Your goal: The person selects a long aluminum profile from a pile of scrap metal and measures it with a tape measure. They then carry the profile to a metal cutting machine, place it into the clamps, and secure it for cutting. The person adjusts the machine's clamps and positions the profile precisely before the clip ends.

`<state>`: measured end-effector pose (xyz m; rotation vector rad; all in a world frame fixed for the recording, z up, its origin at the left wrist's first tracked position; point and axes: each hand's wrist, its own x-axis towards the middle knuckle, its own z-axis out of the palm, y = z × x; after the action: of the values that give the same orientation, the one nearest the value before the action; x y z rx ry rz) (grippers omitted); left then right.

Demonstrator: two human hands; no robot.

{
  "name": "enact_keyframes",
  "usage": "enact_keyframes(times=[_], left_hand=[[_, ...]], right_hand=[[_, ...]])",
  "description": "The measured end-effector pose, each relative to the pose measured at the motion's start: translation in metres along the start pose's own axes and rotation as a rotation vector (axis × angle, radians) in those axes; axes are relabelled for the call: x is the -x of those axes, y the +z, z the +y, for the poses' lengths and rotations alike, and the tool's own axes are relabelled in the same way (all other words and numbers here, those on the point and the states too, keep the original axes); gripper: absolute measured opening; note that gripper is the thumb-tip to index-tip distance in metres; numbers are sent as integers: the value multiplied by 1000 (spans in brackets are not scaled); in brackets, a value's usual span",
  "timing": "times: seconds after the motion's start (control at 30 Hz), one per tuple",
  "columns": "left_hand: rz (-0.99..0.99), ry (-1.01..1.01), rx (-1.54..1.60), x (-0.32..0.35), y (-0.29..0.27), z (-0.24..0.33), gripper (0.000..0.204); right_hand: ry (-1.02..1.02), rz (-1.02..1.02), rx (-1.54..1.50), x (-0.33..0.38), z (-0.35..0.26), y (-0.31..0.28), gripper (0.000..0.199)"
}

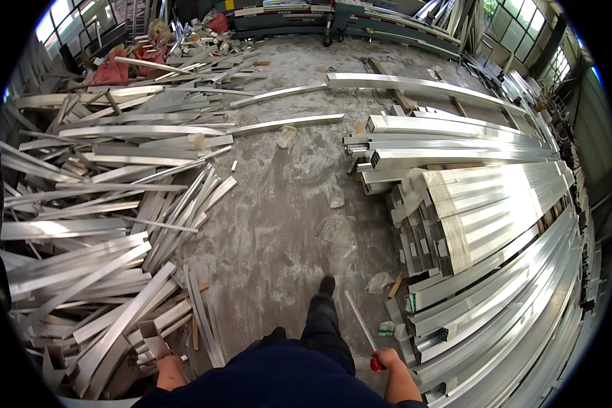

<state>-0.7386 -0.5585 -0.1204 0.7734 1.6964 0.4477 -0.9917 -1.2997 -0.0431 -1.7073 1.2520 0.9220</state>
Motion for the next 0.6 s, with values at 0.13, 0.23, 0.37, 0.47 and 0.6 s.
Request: enact_keyframes(times=[0.13, 0.23, 0.37, 0.47, 0.6], left_hand=[[181, -116, 70, 94, 116, -26, 36], [307, -172, 201, 163, 187, -40, 33], [182, -418, 631, 234, 281, -40, 31], [171, -537, 792, 274, 349, -53, 33], [-156, -271, 609, 281, 492, -76, 41]], right_hand=[[-270, 57, 286, -150, -68, -73, 31], [-317, 73, 450, -225, -162, -141, 30], [-530, 96, 710, -291, -300, -258, 29], [-372, 124, 171, -313, -430, -332, 30], [-482, 240, 47, -338, -556, -410, 32]])
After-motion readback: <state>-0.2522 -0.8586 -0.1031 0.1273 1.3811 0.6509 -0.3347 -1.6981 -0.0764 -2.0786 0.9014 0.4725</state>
